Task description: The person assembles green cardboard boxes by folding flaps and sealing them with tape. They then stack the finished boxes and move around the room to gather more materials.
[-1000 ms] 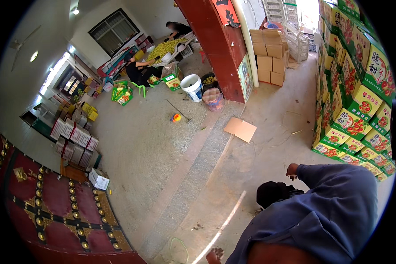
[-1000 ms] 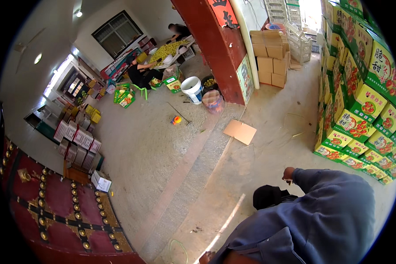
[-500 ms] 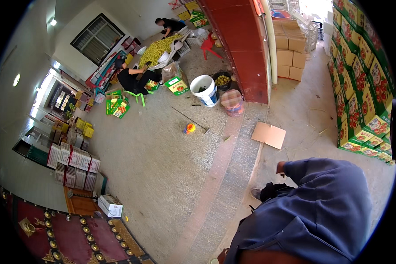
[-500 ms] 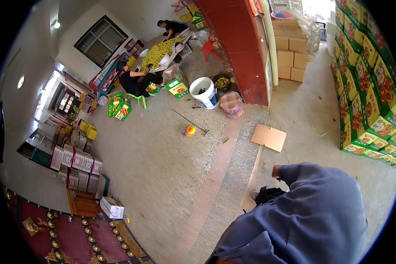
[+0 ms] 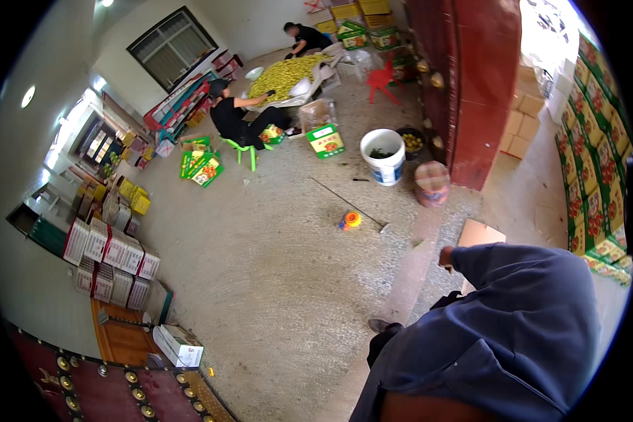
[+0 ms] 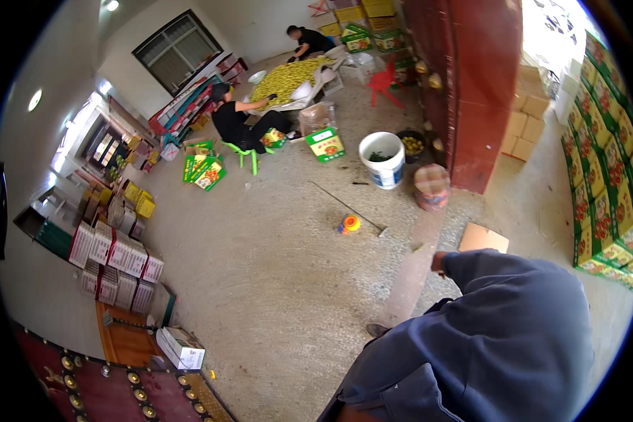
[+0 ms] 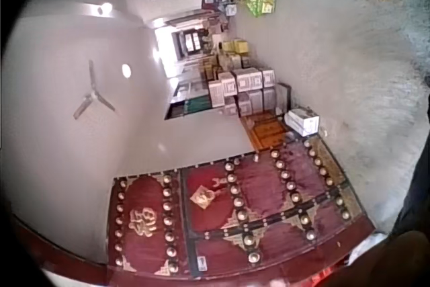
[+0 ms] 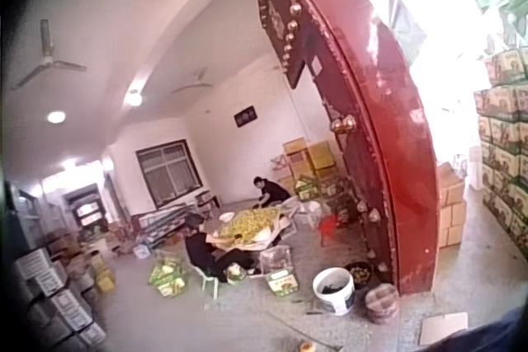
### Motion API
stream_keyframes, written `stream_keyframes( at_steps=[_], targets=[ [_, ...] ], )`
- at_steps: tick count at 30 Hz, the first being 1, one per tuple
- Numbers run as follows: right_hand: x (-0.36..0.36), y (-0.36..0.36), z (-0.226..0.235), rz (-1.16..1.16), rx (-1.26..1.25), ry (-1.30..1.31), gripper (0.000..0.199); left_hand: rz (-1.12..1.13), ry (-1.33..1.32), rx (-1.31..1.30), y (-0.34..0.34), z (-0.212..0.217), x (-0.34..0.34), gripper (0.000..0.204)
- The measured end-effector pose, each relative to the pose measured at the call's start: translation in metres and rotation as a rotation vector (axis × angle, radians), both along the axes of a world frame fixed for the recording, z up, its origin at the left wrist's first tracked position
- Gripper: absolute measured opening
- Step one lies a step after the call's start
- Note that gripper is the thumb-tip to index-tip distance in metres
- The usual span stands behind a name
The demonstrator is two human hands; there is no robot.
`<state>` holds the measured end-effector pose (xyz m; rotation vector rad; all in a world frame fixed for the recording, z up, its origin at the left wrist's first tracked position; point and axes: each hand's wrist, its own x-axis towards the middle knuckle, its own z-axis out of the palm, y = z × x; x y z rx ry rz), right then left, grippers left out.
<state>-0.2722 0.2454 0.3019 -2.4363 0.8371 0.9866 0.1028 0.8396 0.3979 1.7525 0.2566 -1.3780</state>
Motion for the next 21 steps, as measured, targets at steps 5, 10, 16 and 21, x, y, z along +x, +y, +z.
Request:
stream_keyframes(
  at_steps=[5,10,16,21],
  targets=[
    [0.183,-0.003,0.005,-0.253,0.132,-0.143,0.028,0.240,-0.001,-0.203,-0.018,-0.006,0.266,0.032],
    [0.213,-0.047,0.018,-0.413,0.129,0.000,0.027,0.257,-0.180,-0.191,-0.206,0.080,0.429,0.040],
    [0.429,-0.086,0.056,-0.958,0.456,0.015,0.025,0.136,-0.319,-0.204,-0.319,0.124,0.590,0.032],
    [0.593,-0.226,-0.002,-0.501,0.368,-0.109,0.026,0.074,-0.083,-0.048,-0.339,0.082,0.678,0.030]
  ],
)
